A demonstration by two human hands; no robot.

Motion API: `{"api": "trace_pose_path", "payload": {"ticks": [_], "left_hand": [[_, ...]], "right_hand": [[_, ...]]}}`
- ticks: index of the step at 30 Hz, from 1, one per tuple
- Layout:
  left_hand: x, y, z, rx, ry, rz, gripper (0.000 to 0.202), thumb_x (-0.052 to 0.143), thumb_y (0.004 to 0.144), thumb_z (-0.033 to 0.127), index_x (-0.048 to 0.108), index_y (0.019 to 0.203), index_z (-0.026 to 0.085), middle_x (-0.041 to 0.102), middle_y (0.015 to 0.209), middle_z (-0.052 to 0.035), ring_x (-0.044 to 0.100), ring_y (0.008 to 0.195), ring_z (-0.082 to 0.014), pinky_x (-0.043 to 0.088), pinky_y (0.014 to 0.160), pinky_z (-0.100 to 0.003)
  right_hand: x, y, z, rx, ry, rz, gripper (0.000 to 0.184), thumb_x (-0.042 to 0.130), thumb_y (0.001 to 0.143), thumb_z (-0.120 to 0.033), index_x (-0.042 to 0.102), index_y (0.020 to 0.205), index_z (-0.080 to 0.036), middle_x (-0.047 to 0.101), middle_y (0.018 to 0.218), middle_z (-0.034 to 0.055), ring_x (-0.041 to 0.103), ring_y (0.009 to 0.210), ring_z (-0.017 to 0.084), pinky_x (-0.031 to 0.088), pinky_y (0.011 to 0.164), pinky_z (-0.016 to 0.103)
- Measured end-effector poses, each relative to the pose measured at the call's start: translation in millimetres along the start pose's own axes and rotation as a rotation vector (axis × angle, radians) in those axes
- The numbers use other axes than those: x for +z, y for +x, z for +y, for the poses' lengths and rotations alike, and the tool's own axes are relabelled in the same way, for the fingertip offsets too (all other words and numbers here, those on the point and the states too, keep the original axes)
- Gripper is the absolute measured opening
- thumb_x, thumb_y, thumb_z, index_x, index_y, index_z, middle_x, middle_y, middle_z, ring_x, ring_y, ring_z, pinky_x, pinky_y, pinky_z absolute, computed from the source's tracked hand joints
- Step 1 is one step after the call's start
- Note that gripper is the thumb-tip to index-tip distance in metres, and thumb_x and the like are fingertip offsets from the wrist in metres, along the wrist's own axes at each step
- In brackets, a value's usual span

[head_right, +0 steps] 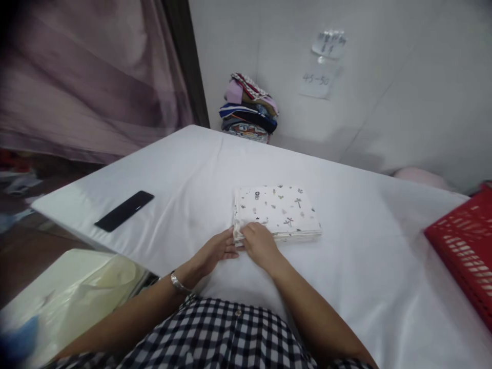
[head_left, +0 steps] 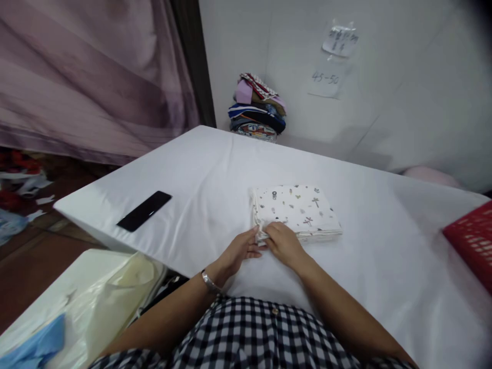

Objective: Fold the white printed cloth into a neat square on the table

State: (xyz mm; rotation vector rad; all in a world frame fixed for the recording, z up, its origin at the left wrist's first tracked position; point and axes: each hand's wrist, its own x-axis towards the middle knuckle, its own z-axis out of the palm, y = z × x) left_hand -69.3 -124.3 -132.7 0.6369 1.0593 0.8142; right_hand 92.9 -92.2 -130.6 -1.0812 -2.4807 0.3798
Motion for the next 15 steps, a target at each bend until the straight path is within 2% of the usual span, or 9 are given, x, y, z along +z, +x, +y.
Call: {"api": "trace_pose_path", "payload": {"ticks": [4,7,9,11,15], "left_hand": [[0.7,5,4,-0.04,0.093,0.073,0.049,0.065,0.071,0.052,0.06,0.099,0.012,0.067,0.095,-0.0113,0.063,0.077,-0.0165,0.049,0.069,-0.027],[1.6,8,6,-0.053,0.128,0.095,0.046,0.069,0.068,0.046,0.06,0.099,0.013,0.067,0.096,-0.0106,0.064,0.077,-0.0168,0.05,0.068,-0.027],[2.7,8,9,-0.054,0.147,0.116,0.044,0.069,0.067,0.043,0.06,0.098,0.012,0.066,0.097,-0.0103,0.065,0.081,-0.0186,0.05,0.069,-0.026],[3.4,7,13,-0.039,0.183,0.148,0.042,0.068,0.066,0.04,0.06,0.096,0.012,0.067,0.094,-0.0096,0.066,0.083,-0.0199,0.05,0.068,-0.025],[-3.4,8,26,0.046,0.289,0.179,0.039,0.064,0.065,0.037,0.061,0.095,0.013,0.068,0.087,-0.0061,0.065,0.078,-0.0172,0.05,0.068,-0.025]], "right_hand": [[0,-2,-7,-0.008,-0.022,-0.017,0.01,0.052,0.082,-0.015,0.058,0.091,-0.016,0.059,0.093,0.0081,0.05,0.09,0.02,0.04,0.079,0.033],[-13,-9,-3,-0.056,0.104,-0.001,0.016,0.055,0.084,-0.022,0.059,0.099,-0.018,0.061,0.099,0.0063,0.052,0.094,0.019,0.041,0.083,0.032],[-26,-18,11,-0.053,0.146,0.039,0.017,0.053,0.086,-0.024,0.061,0.1,-0.021,0.063,0.101,0.0053,0.054,0.096,0.018,0.041,0.086,0.033],[-41,-33,33,0.045,0.127,0.14,0.017,0.049,0.088,-0.026,0.064,0.095,-0.022,0.065,0.099,0.0053,0.056,0.096,0.019,0.041,0.088,0.035],[-65,-70,89,0.437,0.049,0.453,0.024,0.047,0.086,-0.032,0.065,0.098,-0.021,0.064,0.105,0.008,0.056,0.101,0.022,0.043,0.089,0.039]]}}
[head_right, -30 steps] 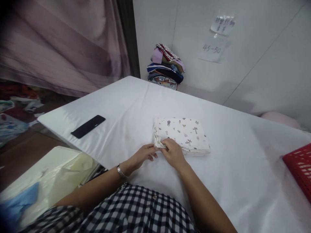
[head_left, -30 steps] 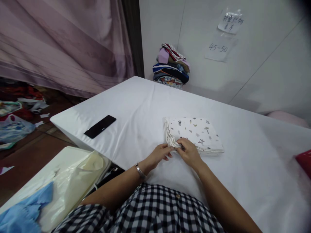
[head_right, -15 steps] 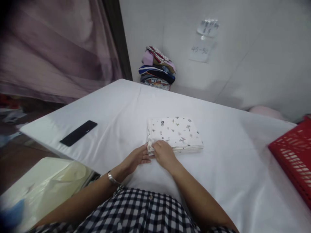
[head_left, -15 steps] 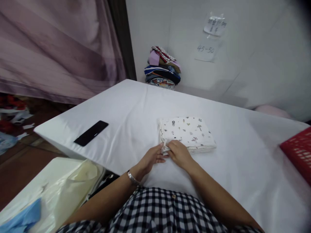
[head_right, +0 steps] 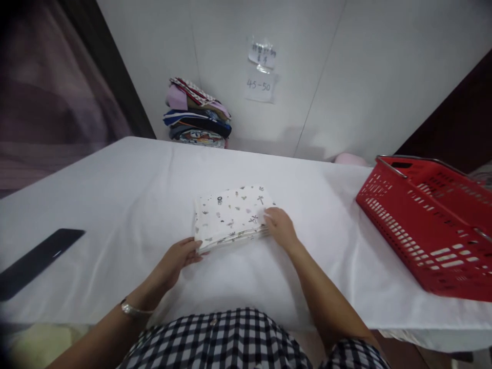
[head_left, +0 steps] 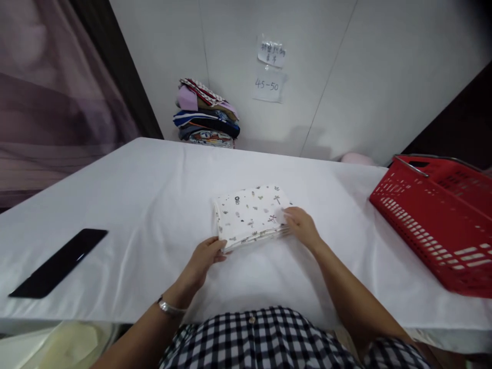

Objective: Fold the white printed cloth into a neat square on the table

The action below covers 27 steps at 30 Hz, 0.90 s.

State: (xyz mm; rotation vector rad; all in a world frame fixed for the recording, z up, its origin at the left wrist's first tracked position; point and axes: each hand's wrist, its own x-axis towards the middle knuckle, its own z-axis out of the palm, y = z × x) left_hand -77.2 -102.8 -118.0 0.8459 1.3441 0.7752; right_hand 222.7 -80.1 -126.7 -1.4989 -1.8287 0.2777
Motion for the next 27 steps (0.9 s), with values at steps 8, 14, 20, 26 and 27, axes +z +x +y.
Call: {"api": "trace_pose_path", "payload": {"ticks": [8,14,20,26,27], "left_hand": [[-36.4,17,-4,0.045,0.23,0.179,0.026,0.059,0.063,0.034,0.062,0.081,0.015,0.062,0.066,-0.0011,0.062,0.062,-0.0179,0.047,0.053,-0.025],[-34.4,9,-1,0.179,0.659,0.259,0.045,0.045,0.075,0.04,0.053,0.113,0.016,0.066,0.082,-0.0043,0.062,0.07,-0.0198,0.045,0.06,-0.028],[-27.6,0,3,0.222,0.89,0.288,0.044,0.037,0.08,0.037,0.045,0.12,0.017,0.065,0.081,-0.0034,0.061,0.07,-0.0208,0.042,0.063,-0.029],[-26.4,2,0,0.207,0.914,0.261,0.044,0.039,0.081,0.035,0.041,0.121,0.017,0.064,0.084,-0.0048,0.061,0.074,-0.0221,0.04,0.064,-0.029],[-25.8,1,-1,0.21,0.919,0.26,0.044,0.038,0.081,0.035,0.041,0.121,0.017,0.065,0.086,-0.0058,0.061,0.075,-0.0227,0.04,0.065,-0.03]], "right_hand": [[0,-27,36,0.531,0.244,-0.146,0.048,0.049,0.079,-0.052,0.059,0.112,-0.018,0.065,0.073,0.0005,0.057,0.059,0.014,0.046,0.059,0.028],[-1,-28,16,0.576,0.208,-0.152,0.042,0.05,0.077,-0.058,0.06,0.092,-0.02,0.061,0.065,-0.0005,0.053,0.052,0.014,0.042,0.051,0.026],[-3,-33,8,0.508,0.117,-0.129,0.045,0.053,0.076,-0.052,0.053,0.109,-0.023,0.058,0.068,-0.0028,0.053,0.058,0.014,0.041,0.057,0.027],[7,-38,18,0.452,0.163,-0.114,0.04,0.051,0.077,-0.046,0.05,0.111,-0.024,0.051,0.063,-0.0058,0.049,0.055,0.014,0.039,0.055,0.027],[8,-38,20,0.46,0.13,-0.136,0.039,0.051,0.077,-0.046,0.05,0.11,-0.024,0.052,0.063,-0.0056,0.05,0.055,0.014,0.039,0.056,0.027]]}}
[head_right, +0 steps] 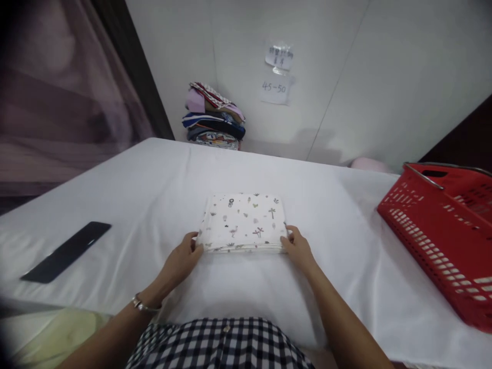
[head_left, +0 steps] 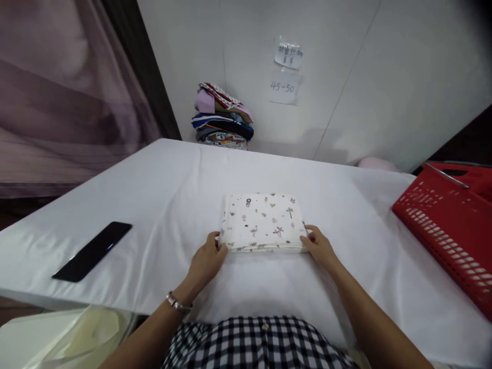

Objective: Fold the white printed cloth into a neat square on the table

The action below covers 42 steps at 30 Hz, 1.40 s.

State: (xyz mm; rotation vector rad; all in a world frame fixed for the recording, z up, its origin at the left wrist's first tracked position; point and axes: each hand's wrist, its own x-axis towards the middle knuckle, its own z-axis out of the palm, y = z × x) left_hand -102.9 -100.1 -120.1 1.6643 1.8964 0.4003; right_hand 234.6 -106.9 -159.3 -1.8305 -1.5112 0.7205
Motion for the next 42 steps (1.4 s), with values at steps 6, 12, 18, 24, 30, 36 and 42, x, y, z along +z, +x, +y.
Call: {"api": "trace_pose_path", "payload": {"ticks": [6,12,18,24,30,36,42], "left_hand": [[1.2,-6,-2,0.027,0.074,0.02,0.043,0.036,0.084,0.031,0.039,0.124,0.015,0.066,0.091,-0.0089,0.062,0.079,-0.0234,0.041,0.069,-0.032],[2.9,-2,6,0.352,0.28,0.305,0.05,0.04,0.08,0.02,0.039,0.129,0.009,0.051,0.125,-0.0187,0.048,0.116,-0.0277,0.039,0.092,-0.041],[19.2,27,27,0.578,0.446,0.296,0.052,0.04,0.086,0.034,0.038,0.133,0.012,0.032,0.145,-0.0147,0.023,0.136,-0.0285,0.024,0.107,-0.048],[36.5,39,11,0.509,0.483,0.227,0.053,0.034,0.089,0.039,0.04,0.134,0.011,0.032,0.146,-0.0128,0.022,0.137,-0.0273,0.025,0.107,-0.048],[36.7,40,10,0.532,0.464,0.256,0.052,0.036,0.089,0.038,0.041,0.134,0.014,0.033,0.145,-0.0128,0.022,0.136,-0.0281,0.026,0.106,-0.05],[37.6,42,9,0.536,0.458,0.263,0.051,0.036,0.089,0.038,0.042,0.134,0.014,0.034,0.144,-0.0125,0.024,0.136,-0.0287,0.028,0.105,-0.051],[36.7,41,10,0.547,0.43,0.285,0.051,0.039,0.088,0.038,0.044,0.132,0.015,0.037,0.142,-0.0136,0.028,0.134,-0.03,0.03,0.104,-0.051]], "right_hand": [[-9,-2,-1,0.045,-0.277,-0.063,0.052,0.047,0.079,-0.054,0.048,0.12,-0.022,0.063,0.078,0.0017,0.06,0.069,0.021,0.047,0.063,0.035],[2,0,-37,-0.425,-0.379,0.072,0.048,0.042,0.085,-0.041,0.045,0.129,-0.022,0.046,0.134,0.01,0.042,0.123,0.026,0.037,0.1,0.043],[35,34,-66,-0.582,-0.471,-0.117,0.056,0.039,0.089,-0.044,0.035,0.138,-0.019,0.029,0.147,0.0094,0.019,0.137,0.025,0.022,0.109,0.047],[42,54,-44,-0.465,-0.575,-0.227,0.06,0.037,0.089,-0.05,0.038,0.137,-0.014,0.028,0.147,0.0129,0.017,0.137,0.027,0.015,0.11,0.051],[35,52,-53,-0.266,0.027,-0.153,0.047,0.047,0.085,-0.051,0.055,0.123,-0.024,0.049,0.134,0.0078,0.039,0.128,0.025,0.025,0.107,0.05],[32,47,-80,0.003,0.814,-0.143,0.033,0.064,0.076,-0.045,0.068,0.097,-0.021,0.071,0.095,0.006,0.061,0.098,0.022,0.04,0.098,0.045],[31,38,-107,-0.002,0.959,-0.179,0.022,0.068,0.073,-0.041,0.069,0.081,-0.02,0.071,0.079,0.0039,0.063,0.088,0.02,0.042,0.094,0.044]]}}
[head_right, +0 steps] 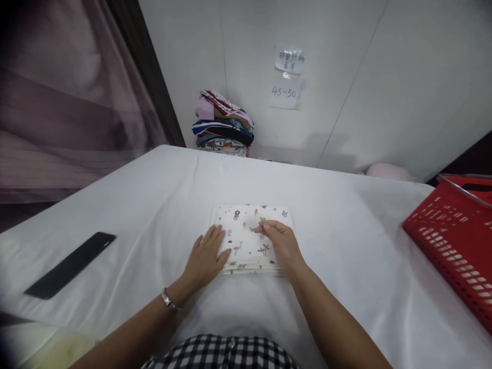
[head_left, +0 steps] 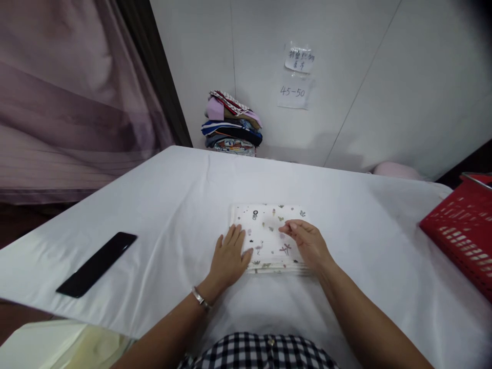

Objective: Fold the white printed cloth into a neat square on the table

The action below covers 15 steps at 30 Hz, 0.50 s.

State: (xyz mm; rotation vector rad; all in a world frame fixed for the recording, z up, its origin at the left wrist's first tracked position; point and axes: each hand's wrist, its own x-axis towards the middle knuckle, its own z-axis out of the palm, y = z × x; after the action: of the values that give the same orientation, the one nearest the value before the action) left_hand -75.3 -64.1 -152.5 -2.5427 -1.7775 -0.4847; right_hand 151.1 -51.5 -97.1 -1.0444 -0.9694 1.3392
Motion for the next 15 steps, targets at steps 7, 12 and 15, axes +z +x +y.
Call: {"api": "trace_pose_path", "payload": {"ticks": [7,12,15], "left_hand": [[1.4,0,0,-0.006,-0.002,-0.001,0.052,0.039,0.088,0.039,0.043,0.133,0.014,0.035,0.143,-0.0131,0.027,0.134,-0.0299,0.031,0.103,-0.051],[1.7,0,-1,-0.007,0.006,-0.017,0.052,0.039,0.088,0.038,0.041,0.133,0.013,0.034,0.144,-0.0127,0.026,0.135,-0.029,0.031,0.103,-0.05],[0.5,1,0,-0.01,-0.002,-0.015,0.052,0.04,0.087,0.038,0.042,0.133,0.013,0.035,0.144,-0.0132,0.027,0.134,-0.0297,0.033,0.101,-0.049]], "right_hand": [[11,-3,-12,0.0,0.029,-0.063,0.018,0.066,0.075,-0.038,0.069,0.084,-0.022,0.071,0.078,0.0025,0.063,0.083,0.018,0.044,0.089,0.042],[15,-4,-15,-0.018,0.072,-0.083,0.015,0.066,0.075,-0.034,0.069,0.084,-0.023,0.07,0.077,0.0014,0.062,0.081,0.017,0.044,0.088,0.041],[16,-5,-15,-0.025,0.071,-0.105,0.014,0.065,0.077,-0.034,0.07,0.085,-0.024,0.07,0.078,0.0013,0.062,0.081,0.017,0.044,0.089,0.041]]}}
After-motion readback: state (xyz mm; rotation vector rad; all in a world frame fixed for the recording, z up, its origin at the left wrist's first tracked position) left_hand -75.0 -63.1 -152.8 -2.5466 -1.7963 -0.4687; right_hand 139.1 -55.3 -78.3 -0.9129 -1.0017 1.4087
